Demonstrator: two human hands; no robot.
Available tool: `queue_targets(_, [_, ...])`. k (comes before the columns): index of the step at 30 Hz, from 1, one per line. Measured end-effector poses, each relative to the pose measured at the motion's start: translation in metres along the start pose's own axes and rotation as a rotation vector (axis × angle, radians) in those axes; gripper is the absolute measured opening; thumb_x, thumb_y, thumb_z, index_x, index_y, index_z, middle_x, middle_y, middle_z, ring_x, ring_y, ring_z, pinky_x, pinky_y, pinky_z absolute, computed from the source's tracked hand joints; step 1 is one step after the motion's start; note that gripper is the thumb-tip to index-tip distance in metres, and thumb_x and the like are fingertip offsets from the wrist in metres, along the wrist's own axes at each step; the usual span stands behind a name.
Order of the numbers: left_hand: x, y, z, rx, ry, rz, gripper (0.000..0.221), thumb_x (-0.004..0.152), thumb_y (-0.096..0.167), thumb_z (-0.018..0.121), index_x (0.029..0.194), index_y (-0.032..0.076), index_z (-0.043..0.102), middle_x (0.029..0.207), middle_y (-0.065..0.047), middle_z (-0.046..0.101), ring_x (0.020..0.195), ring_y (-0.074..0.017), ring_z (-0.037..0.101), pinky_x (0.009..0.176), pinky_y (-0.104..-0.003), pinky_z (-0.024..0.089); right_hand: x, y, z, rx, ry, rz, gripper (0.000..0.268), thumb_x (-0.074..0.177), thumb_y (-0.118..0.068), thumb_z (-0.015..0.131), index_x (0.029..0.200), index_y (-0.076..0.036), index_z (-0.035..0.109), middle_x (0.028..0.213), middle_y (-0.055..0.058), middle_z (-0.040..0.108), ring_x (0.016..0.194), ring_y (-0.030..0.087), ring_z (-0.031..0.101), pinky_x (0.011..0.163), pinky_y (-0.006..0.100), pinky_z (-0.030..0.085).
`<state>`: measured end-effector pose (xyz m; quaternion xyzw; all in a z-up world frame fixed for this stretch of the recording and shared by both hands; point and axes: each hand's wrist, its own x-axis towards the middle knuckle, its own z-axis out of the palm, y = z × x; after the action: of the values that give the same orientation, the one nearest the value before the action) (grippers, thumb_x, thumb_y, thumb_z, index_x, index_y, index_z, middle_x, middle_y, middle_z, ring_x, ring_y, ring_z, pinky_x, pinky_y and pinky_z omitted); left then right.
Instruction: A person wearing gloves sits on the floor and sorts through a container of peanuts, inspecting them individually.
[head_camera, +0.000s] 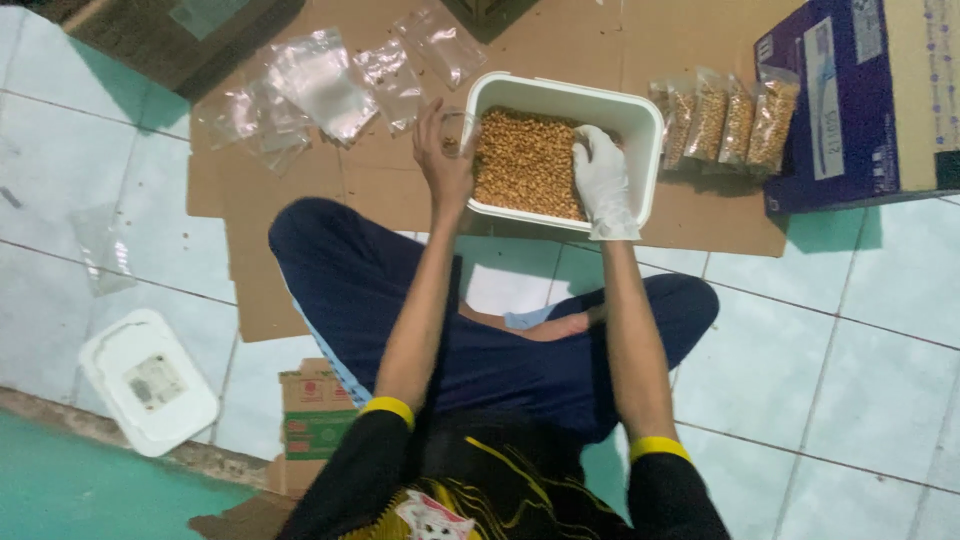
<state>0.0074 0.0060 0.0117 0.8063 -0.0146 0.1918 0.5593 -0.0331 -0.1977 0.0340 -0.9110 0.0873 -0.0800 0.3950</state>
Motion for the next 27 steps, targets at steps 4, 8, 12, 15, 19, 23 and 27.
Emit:
queue_targets(4, [-0.004,-0.006,0.005,-0.036,0.008,-0.019,0.045,0.075,0.033,0.073,0.107,0.006,0.055,0.121,-0.016,0.045,0.123,-0.044,0.03,0.102,-0.059,0.018,-0.006,-0.008,-0.008,0.024,-0.008,0.009,0.025,0.085,-0.008,0.051,0.108,-0.01,0.059,0.1,0.013,0.063,0.098,0.029,0.057,0.088,0.039,0.042])
queue_targets(8, [-0.007,0.004,0.001,0.015,-0.015,-0.051,0.041,0.079,0.037,0.065,0.106,0.007,0.055,0.125,-0.01,0.044,0.126,-0.0347,0.03,0.104,-0.05,0.021,-0.011,-0.019,-0.012,-0.01,0.038,-0.097,0.026,0.082,-0.002,0.048,0.107,-0.002,0.057,0.099,0.017,0.061,0.092,0.033,0.057,0.081,0.039,0.044])
queue_targets(12, [-0.006,0.017,-0.003,0.086,-0.035,-0.051,0.033,0.079,0.033,0.062,0.101,0.008,0.056,0.126,-0.007,0.045,0.126,-0.0301,0.033,0.104,-0.043,0.024,-0.007,-0.006,-0.004,-0.066,0.134,-0.038,0.028,0.079,0.003,0.044,0.106,0.001,0.053,0.099,0.015,0.059,0.089,0.028,0.057,0.079,0.035,0.044])
queue_targets(15, [-0.004,0.012,0.0,0.1,-0.037,-0.021,0.036,0.079,0.032,0.063,0.103,0.007,0.056,0.126,-0.008,0.046,0.127,-0.0317,0.032,0.105,-0.042,0.026,-0.01,-0.007,-0.006,-0.063,0.171,-0.002,0.031,0.077,0.003,0.045,0.106,0.002,0.054,0.099,0.018,0.059,0.088,0.032,0.057,0.077,0.037,0.044])
queue_targets(19, [-0.002,0.011,0.002,0.107,-0.014,0.068,0.034,0.079,0.03,0.063,0.101,0.005,0.054,0.12,-0.01,0.049,0.117,-0.028,0.042,0.101,-0.038,0.031,-0.007,0.009,0.0,-0.133,0.19,0.001,0.029,0.079,0.0,0.044,0.107,0.002,0.052,0.102,0.018,0.058,0.092,0.035,0.056,0.081,0.039,0.043])
queue_targets(23, [-0.006,0.006,0.002,0.003,-0.007,0.003,0.036,0.079,0.03,0.066,0.105,0.007,0.055,0.12,-0.01,0.047,0.12,-0.0321,0.037,0.102,-0.046,0.025,0.0,0.047,0.016,-0.377,0.012,0.057,0.026,0.081,-0.024,0.054,0.101,-0.01,0.06,0.095,0.012,0.061,0.09,0.029,0.057,0.079,0.038,0.044])
queue_targets(27, [-0.006,-0.004,0.006,-0.074,-0.017,-0.038,0.046,0.079,0.036,0.07,0.11,0.005,0.054,0.122,-0.012,0.044,0.124,-0.0374,0.03,0.104,-0.052,0.019,0.003,0.071,0.024,-0.457,-0.074,0.18,0.028,0.082,-0.041,0.059,0.105,-0.024,0.06,0.099,0.0,0.063,0.1,0.016,0.056,0.087,0.032,0.042])
